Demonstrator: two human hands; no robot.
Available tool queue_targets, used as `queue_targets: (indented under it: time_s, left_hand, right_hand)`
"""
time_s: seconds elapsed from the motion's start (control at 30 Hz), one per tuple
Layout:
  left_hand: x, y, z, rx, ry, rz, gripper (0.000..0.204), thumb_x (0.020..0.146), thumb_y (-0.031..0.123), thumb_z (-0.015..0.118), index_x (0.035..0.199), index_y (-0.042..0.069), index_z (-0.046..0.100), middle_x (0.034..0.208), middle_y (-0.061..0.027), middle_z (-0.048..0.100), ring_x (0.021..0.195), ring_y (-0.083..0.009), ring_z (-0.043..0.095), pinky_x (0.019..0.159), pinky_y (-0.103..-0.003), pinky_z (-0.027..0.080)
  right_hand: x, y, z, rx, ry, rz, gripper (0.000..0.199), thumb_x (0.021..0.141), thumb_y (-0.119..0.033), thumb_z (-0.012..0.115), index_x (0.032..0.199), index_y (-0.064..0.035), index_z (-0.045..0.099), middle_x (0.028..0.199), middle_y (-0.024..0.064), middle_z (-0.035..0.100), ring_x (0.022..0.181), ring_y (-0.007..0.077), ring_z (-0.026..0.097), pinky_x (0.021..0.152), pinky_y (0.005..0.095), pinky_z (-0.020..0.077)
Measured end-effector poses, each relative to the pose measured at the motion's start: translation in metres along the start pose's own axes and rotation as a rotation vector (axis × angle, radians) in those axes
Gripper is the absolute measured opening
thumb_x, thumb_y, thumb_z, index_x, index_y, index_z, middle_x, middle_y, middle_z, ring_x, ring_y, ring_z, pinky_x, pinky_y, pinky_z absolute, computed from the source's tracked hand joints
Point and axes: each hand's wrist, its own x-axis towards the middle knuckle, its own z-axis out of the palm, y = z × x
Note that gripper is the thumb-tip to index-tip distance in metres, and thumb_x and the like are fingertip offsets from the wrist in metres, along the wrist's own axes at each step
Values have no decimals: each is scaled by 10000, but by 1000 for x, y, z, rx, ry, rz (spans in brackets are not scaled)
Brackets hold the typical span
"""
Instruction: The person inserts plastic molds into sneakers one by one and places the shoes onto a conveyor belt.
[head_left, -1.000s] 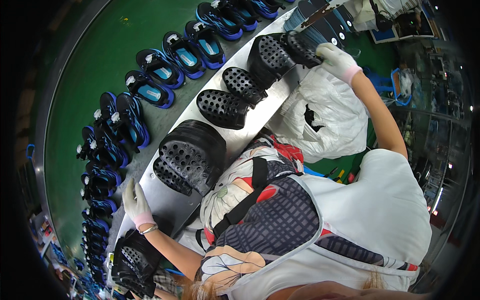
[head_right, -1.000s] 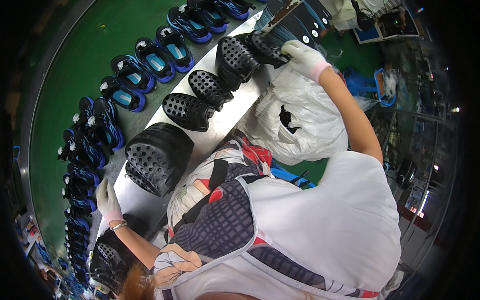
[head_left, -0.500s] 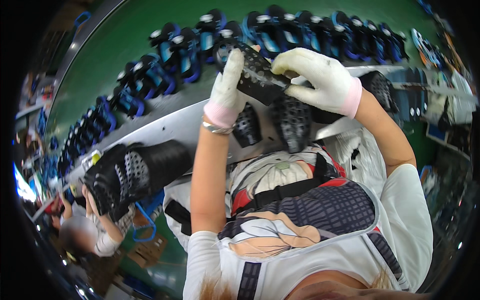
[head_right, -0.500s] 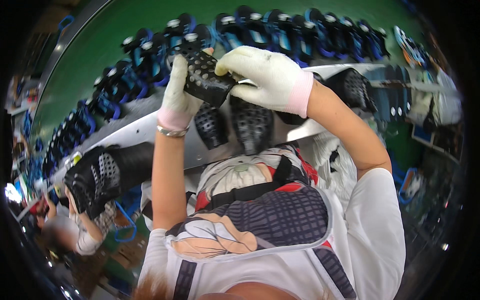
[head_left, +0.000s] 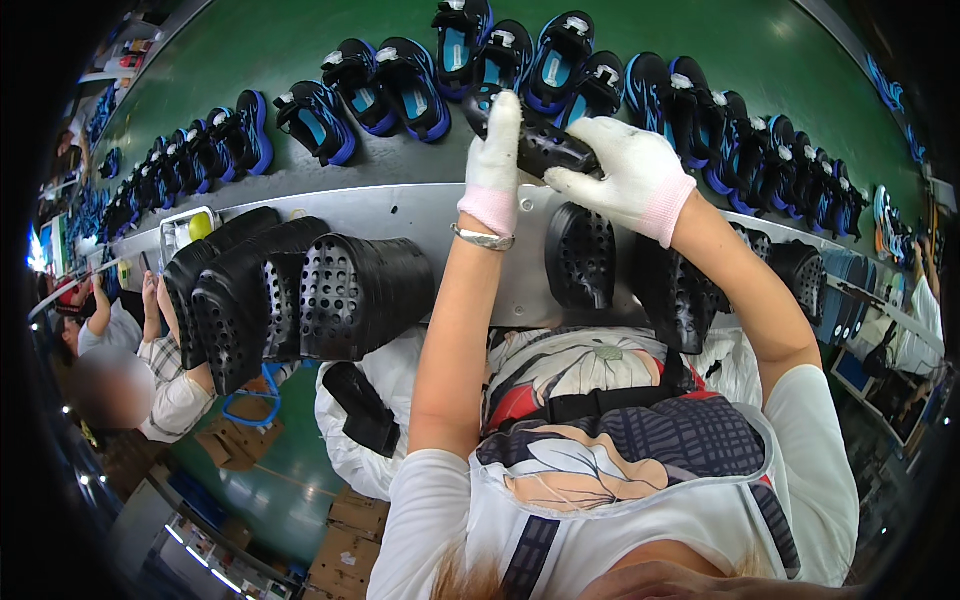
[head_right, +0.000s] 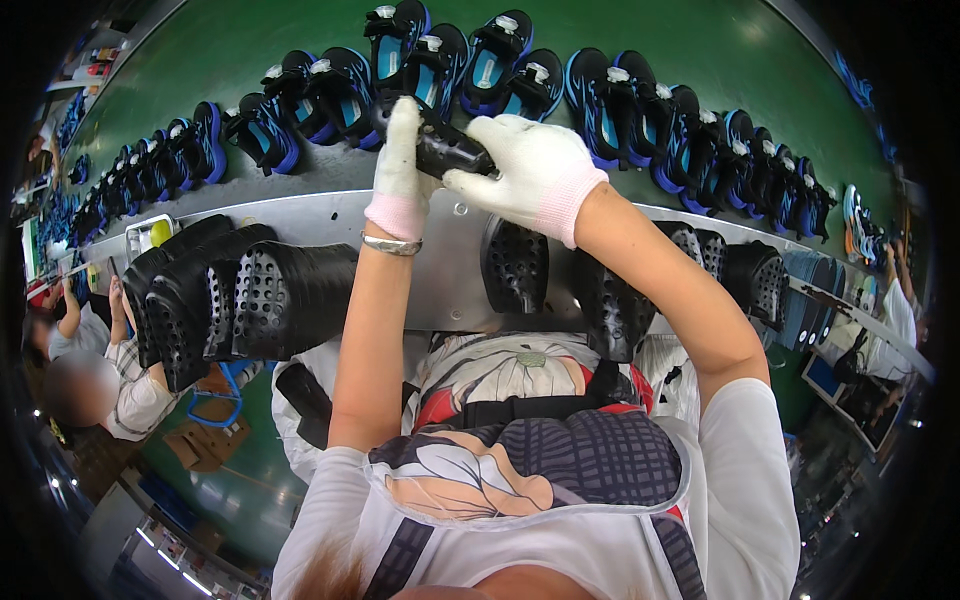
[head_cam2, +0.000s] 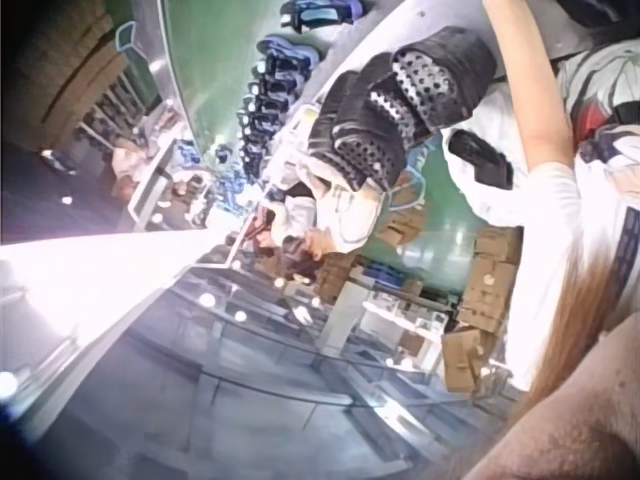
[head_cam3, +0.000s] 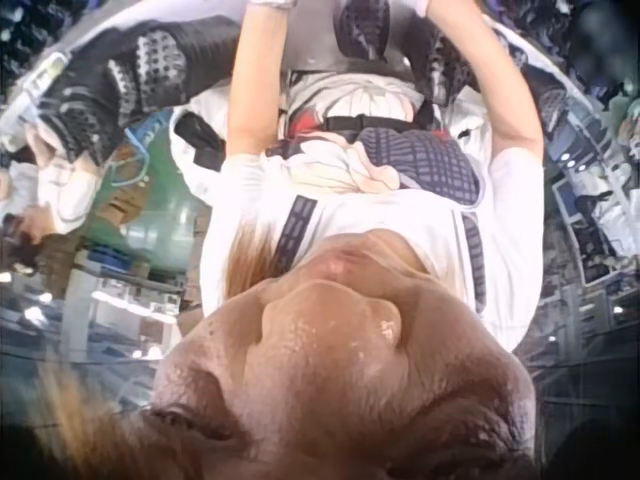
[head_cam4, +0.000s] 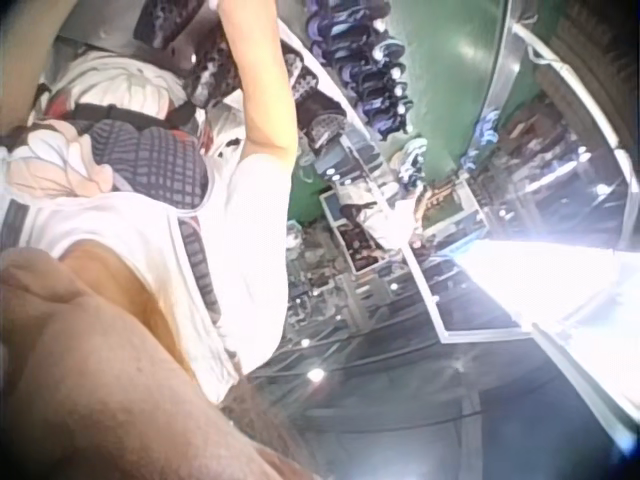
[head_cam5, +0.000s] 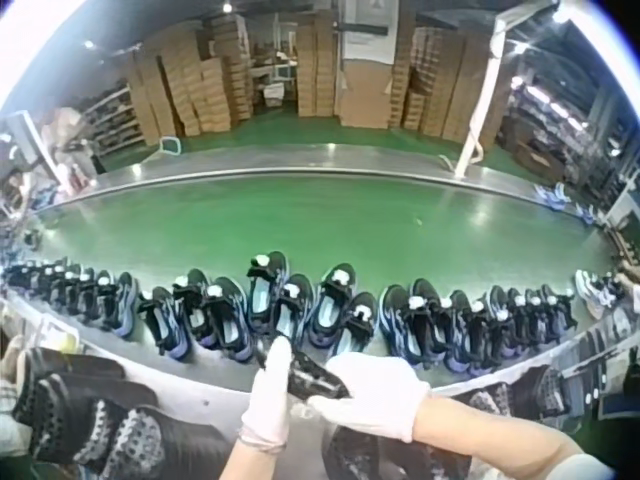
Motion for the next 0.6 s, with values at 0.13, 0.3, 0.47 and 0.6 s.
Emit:
queue_targets:
  time_s: [0.13, 0.3, 0.47, 0.6]
  left_hand:
    - [20, 3, -4, 502, 0, 116, 568, 839, 547, 589, 965, -5, 631, 849, -80, 650, 741, -167, 618, 681, -304, 500]
    - [53, 37, -21, 351, 50, -93, 533, 869, 508, 557, 930, -17, 626, 741, -75, 606, 713, -168, 597, 640, -310, 480]
    - [142, 60, -137, 1557, 1270, -168, 928, 705, 665, 604, 1318, -17, 456, 1370, -236, 430, 1249, -361, 436, 1026, -451, 378]
    - [156, 64, -132, 1746, 1148, -414, 806, 775, 631, 587, 1293, 19, 503, 1336, -149, 498, 1229, -325, 479, 993, -403, 405]
  right_hand:
    - [6, 4, 18, 3, 70, 50, 432, 792, -458, 614, 940, -52, 608, 825, 155, 626, 786, 326, 634, 701, 398, 523]
    - [-3, 17, -26, 545, -171, 314, 459, 855, -446, 581, 879, 12, 604, 656, 65, 564, 615, 185, 580, 584, 308, 452]
    - [-69, 32, -49, 1614, -112, 419, 543, 920, -440, 501, 1174, 39, 529, 786, 94, 590, 456, 117, 470, 387, 260, 365]
    - [-107, 52, -33, 2092, 121, 399, 703, 868, -500, 586, 1312, 29, 453, 1157, 163, 589, 946, 242, 579, 791, 385, 487]
